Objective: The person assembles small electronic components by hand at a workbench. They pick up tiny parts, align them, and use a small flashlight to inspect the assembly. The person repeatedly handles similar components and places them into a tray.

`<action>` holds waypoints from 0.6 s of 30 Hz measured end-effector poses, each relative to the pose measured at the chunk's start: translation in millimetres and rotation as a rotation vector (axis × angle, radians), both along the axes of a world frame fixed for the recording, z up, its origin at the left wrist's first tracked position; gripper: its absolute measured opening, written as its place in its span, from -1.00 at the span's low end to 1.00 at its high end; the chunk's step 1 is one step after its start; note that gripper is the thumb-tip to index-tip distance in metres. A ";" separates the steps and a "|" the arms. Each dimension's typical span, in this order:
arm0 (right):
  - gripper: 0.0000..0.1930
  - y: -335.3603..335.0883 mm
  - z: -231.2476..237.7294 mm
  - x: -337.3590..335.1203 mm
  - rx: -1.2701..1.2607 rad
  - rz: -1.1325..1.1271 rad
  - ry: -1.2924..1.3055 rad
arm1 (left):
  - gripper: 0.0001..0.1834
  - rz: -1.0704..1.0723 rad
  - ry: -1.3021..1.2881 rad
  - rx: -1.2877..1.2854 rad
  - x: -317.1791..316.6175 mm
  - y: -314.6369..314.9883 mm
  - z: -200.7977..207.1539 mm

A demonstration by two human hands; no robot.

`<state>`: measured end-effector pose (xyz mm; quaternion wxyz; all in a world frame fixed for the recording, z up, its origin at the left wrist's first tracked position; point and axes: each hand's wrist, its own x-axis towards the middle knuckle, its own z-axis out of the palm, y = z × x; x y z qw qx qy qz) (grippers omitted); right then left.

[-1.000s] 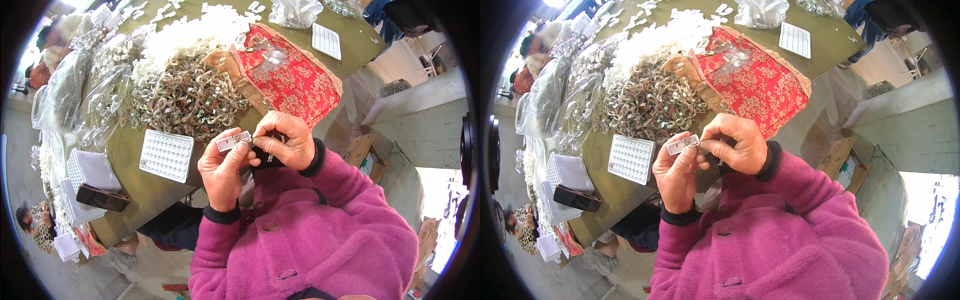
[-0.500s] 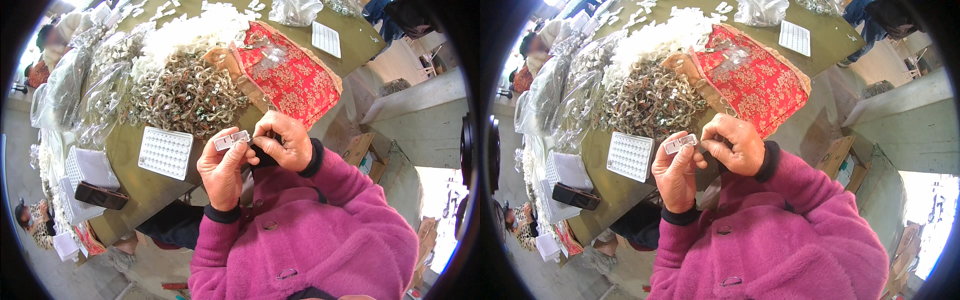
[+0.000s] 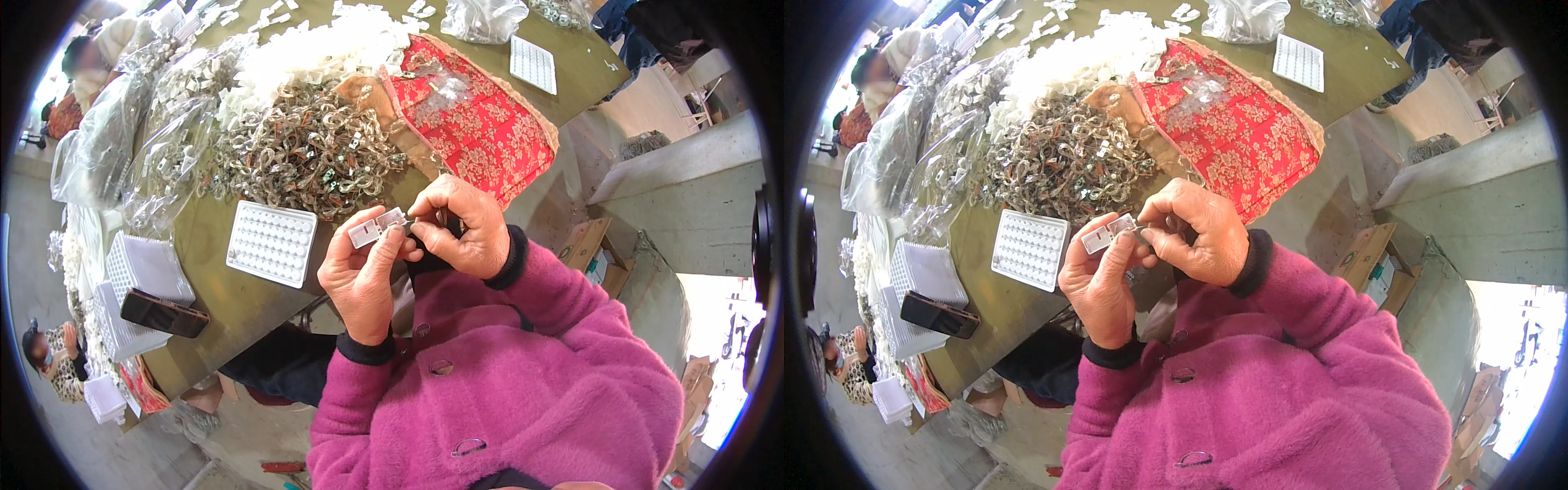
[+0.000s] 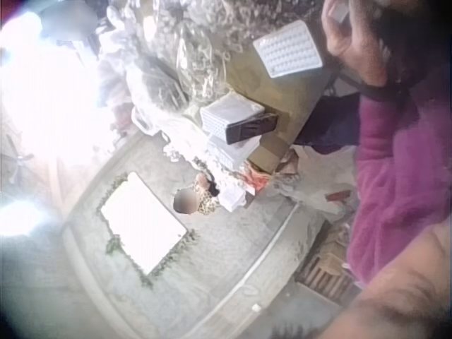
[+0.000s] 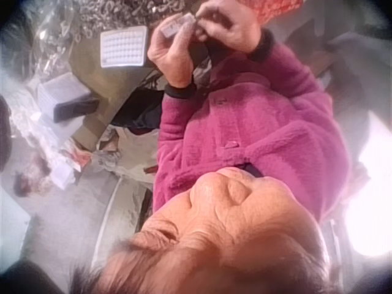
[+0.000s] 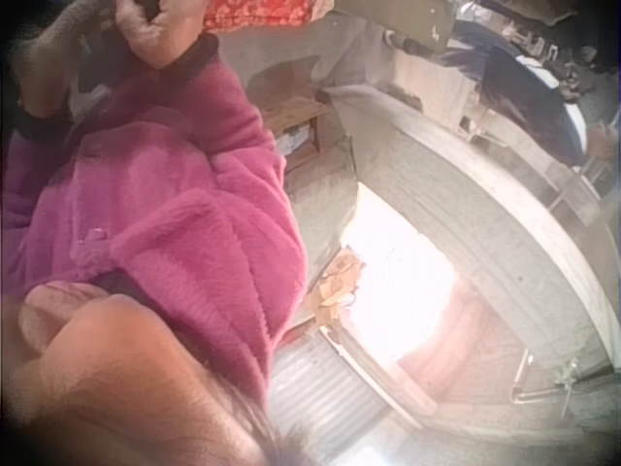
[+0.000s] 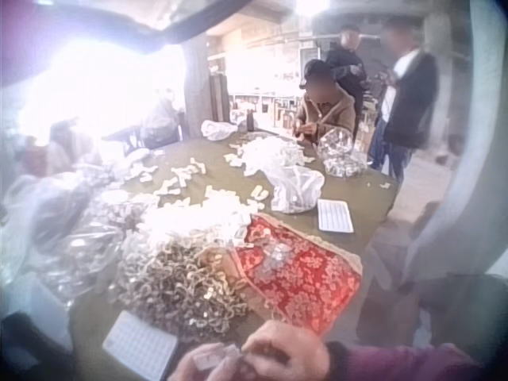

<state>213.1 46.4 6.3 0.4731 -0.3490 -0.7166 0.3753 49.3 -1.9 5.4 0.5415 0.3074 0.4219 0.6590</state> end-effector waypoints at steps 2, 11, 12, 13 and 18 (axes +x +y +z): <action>-0.79 0.9 0.1 0.6 0.065 0.012 -0.019 | -0.67 -0.026 -0.036 0.001 -0.4 -0.2 0.4; -0.86 -5.1 2.2 -4.9 -0.026 -0.002 -0.046 | -0.66 -0.014 -0.027 -0.021 4.7 -3.9 -3.2; -0.86 -6.6 2.9 -5.6 -0.069 0.002 -0.044 | -0.66 -0.004 -0.009 -0.017 6.1 -4.5 -3.7; -0.87 -8.2 3.6 -6.1 -0.115 0.005 -0.043 | -0.66 0.011 -0.016 -0.010 7.9 -5.3 -4.0; -0.92 -12.8 6.4 -10.5 -0.301 -0.015 0.048 | -0.67 0.060 -0.046 0.036 15.0 -9.9 -5.1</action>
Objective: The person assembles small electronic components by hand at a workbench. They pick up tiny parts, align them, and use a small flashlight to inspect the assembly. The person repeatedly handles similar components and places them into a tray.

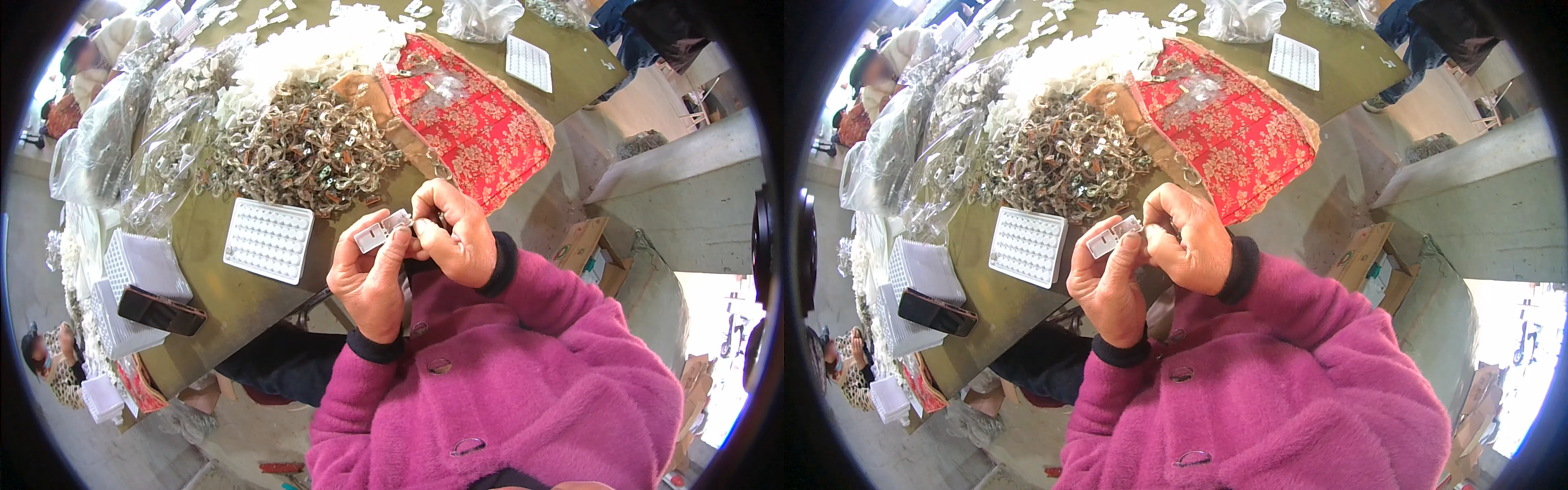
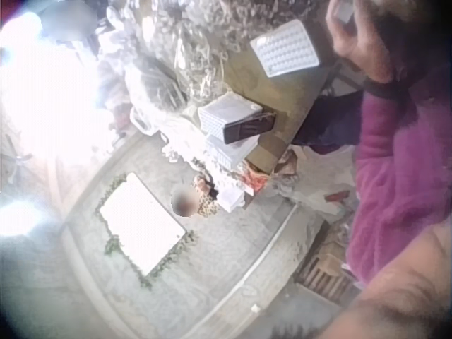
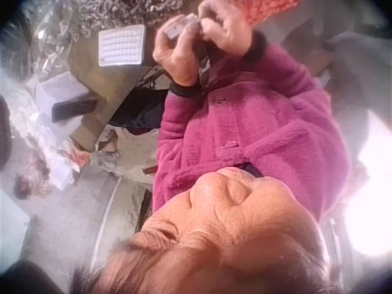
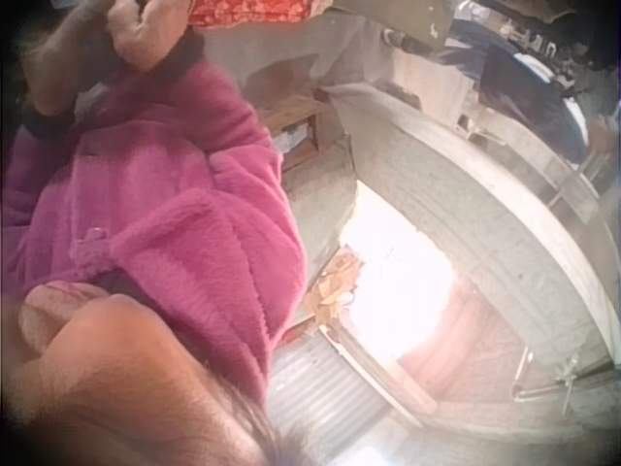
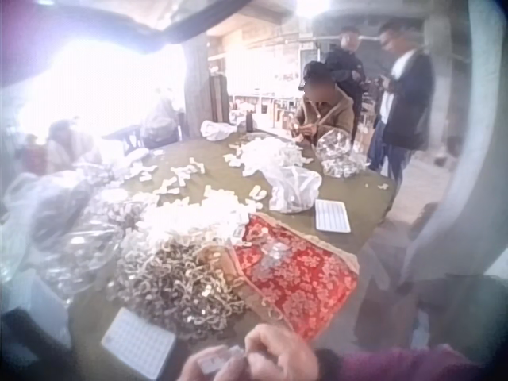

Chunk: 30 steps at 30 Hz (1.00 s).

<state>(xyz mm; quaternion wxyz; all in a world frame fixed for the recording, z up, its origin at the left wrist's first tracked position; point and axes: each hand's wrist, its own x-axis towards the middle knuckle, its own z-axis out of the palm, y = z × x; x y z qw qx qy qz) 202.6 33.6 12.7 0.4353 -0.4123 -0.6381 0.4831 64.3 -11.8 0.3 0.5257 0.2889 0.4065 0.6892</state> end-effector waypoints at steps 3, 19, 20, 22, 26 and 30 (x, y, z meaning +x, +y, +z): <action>-0.93 -3.6 1.2 -1.9 -0.238 0.025 0.183 | -0.67 -0.011 -0.058 0.016 0.7 -0.9 -0.9; -0.93 11.4 -5.1 16.2 0.376 0.068 -0.184 | -0.67 0.063 0.480 0.194 -12.0 0.2 -8.0; -0.94 11.2 -4.9 15.6 0.348 0.073 -0.186 | -0.67 0.100 0.594 0.243 -13.9 1.9 -9.9; -0.96 10.8 -3.4 14.5 0.289 0.091 -0.172 | -0.68 0.168 0.784 0.328 -16.9 4.6 -12.4; -0.94 10.9 1.7 17.4 0.081 0.160 -0.139 | -0.67 0.207 0.967 0.419 -21.8 7.3 -11.3; -0.89 21.1 -1.7 18.9 0.454 0.227 -0.251 | -0.67 0.018 0.905 0.369 -34.2 6.7 -4.0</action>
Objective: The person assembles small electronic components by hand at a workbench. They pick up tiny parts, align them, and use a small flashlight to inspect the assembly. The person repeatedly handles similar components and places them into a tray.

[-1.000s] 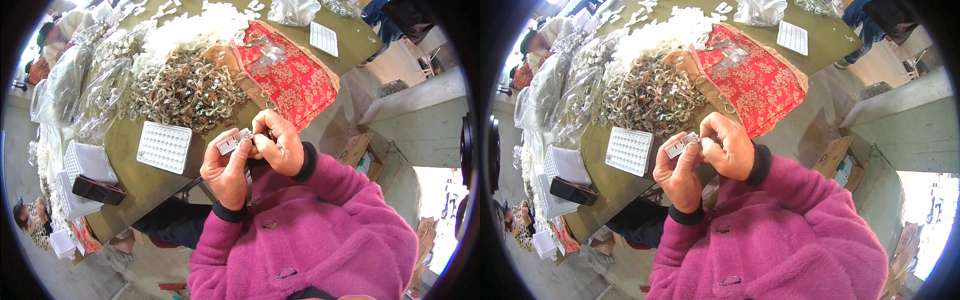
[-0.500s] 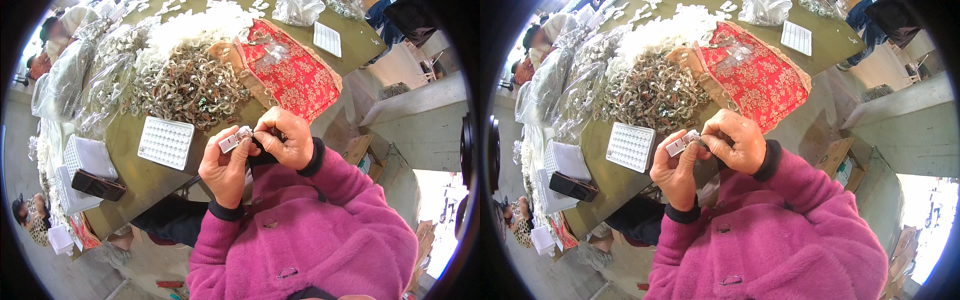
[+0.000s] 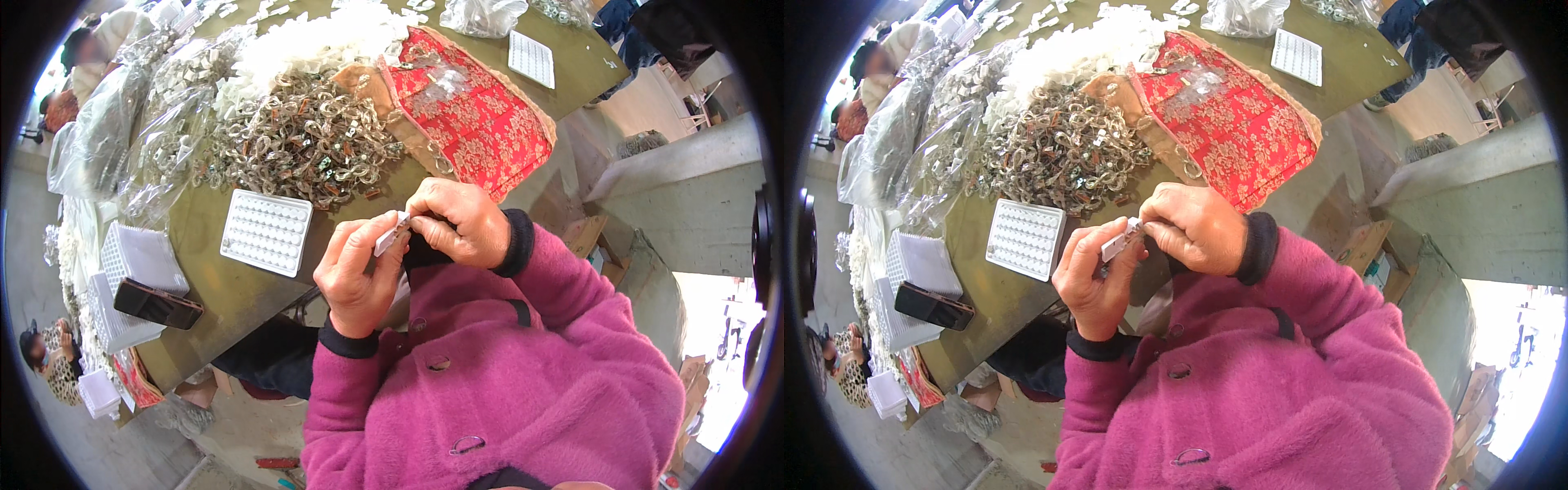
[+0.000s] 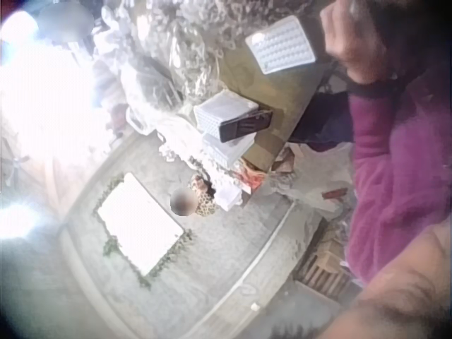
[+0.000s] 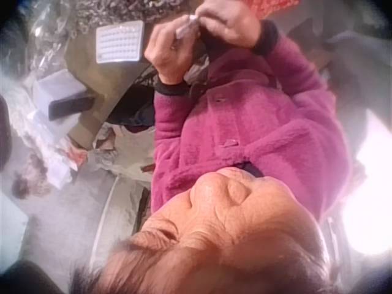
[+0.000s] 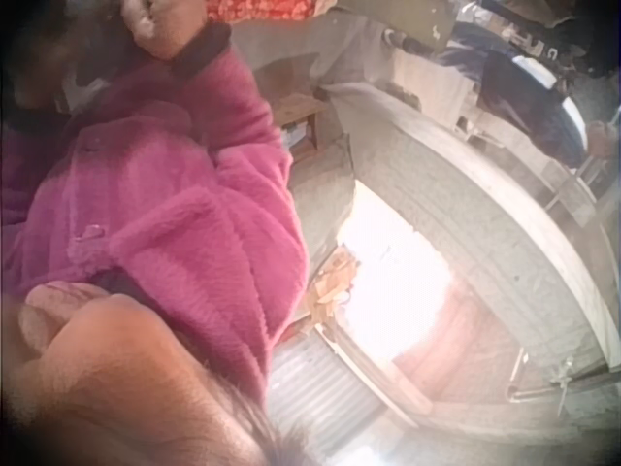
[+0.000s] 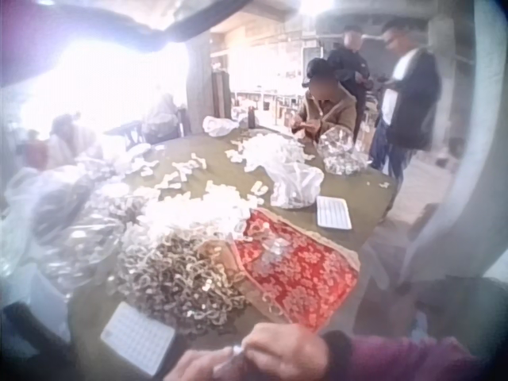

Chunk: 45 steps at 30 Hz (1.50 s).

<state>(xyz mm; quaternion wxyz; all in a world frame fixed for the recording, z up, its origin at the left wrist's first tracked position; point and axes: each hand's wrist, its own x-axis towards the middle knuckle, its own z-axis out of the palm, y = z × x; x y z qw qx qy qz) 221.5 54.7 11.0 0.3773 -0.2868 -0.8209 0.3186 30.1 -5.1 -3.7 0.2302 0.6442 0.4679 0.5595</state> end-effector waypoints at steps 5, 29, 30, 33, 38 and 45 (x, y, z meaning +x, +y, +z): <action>-0.81 -1.4 -6.7 -2.3 0.106 -0.028 -0.083 | -0.69 -0.161 -0.325 -0.225 -4.7 -3.0 3.1; -0.83 -20.8 8.2 -17.5 -0.979 -0.041 0.336 | -0.68 -0.309 -1.271 -0.591 5.0 -8.4 -15.6; -0.83 -20.6 8.9 -18.4 -0.981 -0.031 0.342 | -0.68 -0.298 -1.253 -0.583 4.8 -9.7 -15.5; -0.84 -21.2 13.3 -23.7 -0.996 -0.004 0.330 | -0.68 -0.263 -1.261 -0.571 2.4 -17.0 -14.6; -0.83 -24.2 22.1 -51.8 -1.023 0.146 0.241 | -0.71 -0.263 -1.377 -0.506 -26.0 -39.8 -9.8; -0.82 24.5 15.0 -142.4 0.014 0.183 0.026 | -0.73 -0.059 -1.334 -0.394 -105.4 -70.4 -6.2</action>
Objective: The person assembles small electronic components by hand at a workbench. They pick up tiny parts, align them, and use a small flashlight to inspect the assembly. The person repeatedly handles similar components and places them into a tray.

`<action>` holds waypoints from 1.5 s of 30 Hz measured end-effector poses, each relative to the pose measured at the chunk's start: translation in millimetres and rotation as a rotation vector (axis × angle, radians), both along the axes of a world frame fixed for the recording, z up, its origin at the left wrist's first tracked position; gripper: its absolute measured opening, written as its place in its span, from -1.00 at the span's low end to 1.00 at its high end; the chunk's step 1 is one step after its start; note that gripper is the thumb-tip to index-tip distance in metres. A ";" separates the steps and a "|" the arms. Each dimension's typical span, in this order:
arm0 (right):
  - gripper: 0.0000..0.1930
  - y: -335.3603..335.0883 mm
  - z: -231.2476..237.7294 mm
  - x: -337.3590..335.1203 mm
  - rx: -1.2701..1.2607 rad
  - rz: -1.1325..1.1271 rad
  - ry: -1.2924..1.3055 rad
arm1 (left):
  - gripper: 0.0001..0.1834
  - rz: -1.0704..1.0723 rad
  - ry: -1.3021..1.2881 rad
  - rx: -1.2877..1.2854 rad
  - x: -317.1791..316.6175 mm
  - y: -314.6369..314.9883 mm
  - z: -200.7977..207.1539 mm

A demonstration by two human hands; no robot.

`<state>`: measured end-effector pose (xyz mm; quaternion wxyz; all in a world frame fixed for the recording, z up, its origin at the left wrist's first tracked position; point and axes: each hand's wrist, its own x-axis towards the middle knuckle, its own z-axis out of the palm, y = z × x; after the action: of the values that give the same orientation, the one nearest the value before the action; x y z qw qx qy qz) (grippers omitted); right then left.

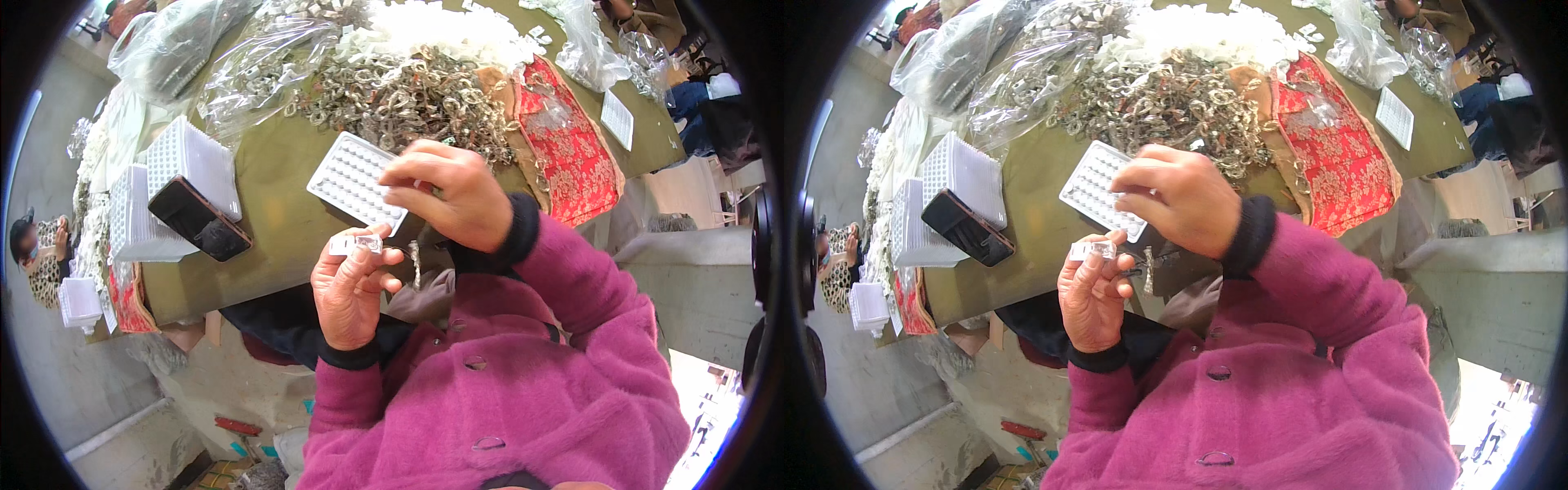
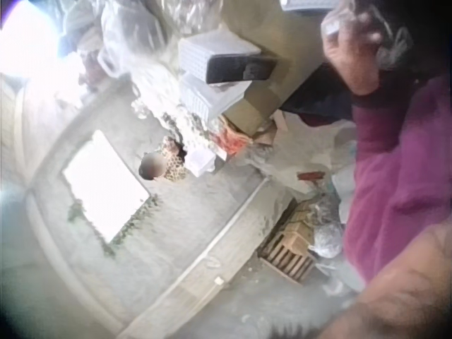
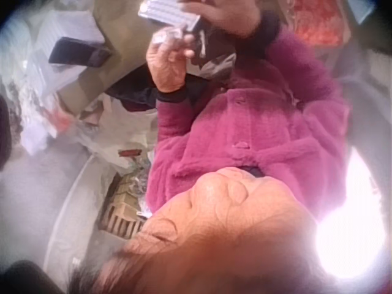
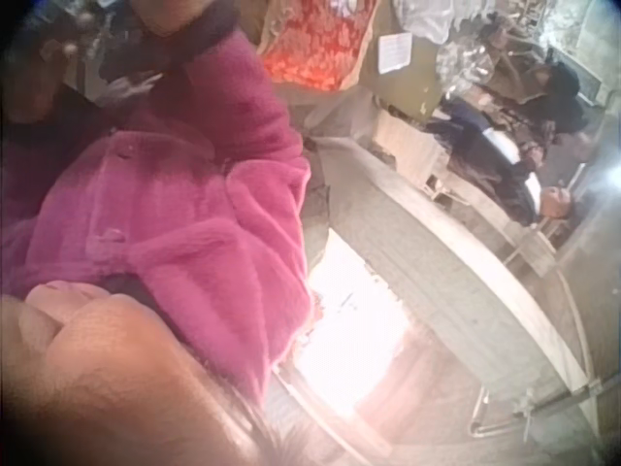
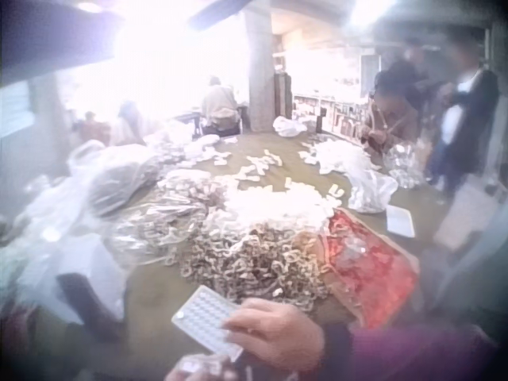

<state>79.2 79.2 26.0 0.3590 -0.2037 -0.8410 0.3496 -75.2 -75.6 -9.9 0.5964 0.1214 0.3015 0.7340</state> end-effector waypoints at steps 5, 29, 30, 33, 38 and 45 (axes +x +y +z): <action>-0.91 29.8 -11.9 -85.7 0.315 0.077 -0.213 | -0.71 -0.011 0.081 -0.089 -15.7 -2.9 -13.2; -0.87 29.4 -18.8 -103.9 0.487 0.033 -0.376 | -0.73 0.104 0.205 -0.149 -1.1 -5.1 -10.5; -0.86 31.7 -20.5 -111.3 0.536 0.041 -0.446 | -0.73 0.087 0.181 -0.119 -3.0 -5.8 -10.6; -0.82 31.5 -25.3 -122.4 0.579 0.001 -0.557 | -0.72 0.044 0.134 -0.078 -3.7 -5.9 -8.9; -0.78 19.5 -7.3 -87.5 0.310 -0.074 -0.360 | -0.63 0.103 0.241 -0.101 15.4 -7.4 0.2; -0.84 -55.4 11.7 25.8 -0.814 0.038 -0.002 | -0.57 0.176 0.521 0.025 39.7 -2.6 -3.3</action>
<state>105.0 23.9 37.7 0.2416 -0.3139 -0.6381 0.6603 -35.5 -78.1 -13.2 0.4311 0.2867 0.4448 0.7308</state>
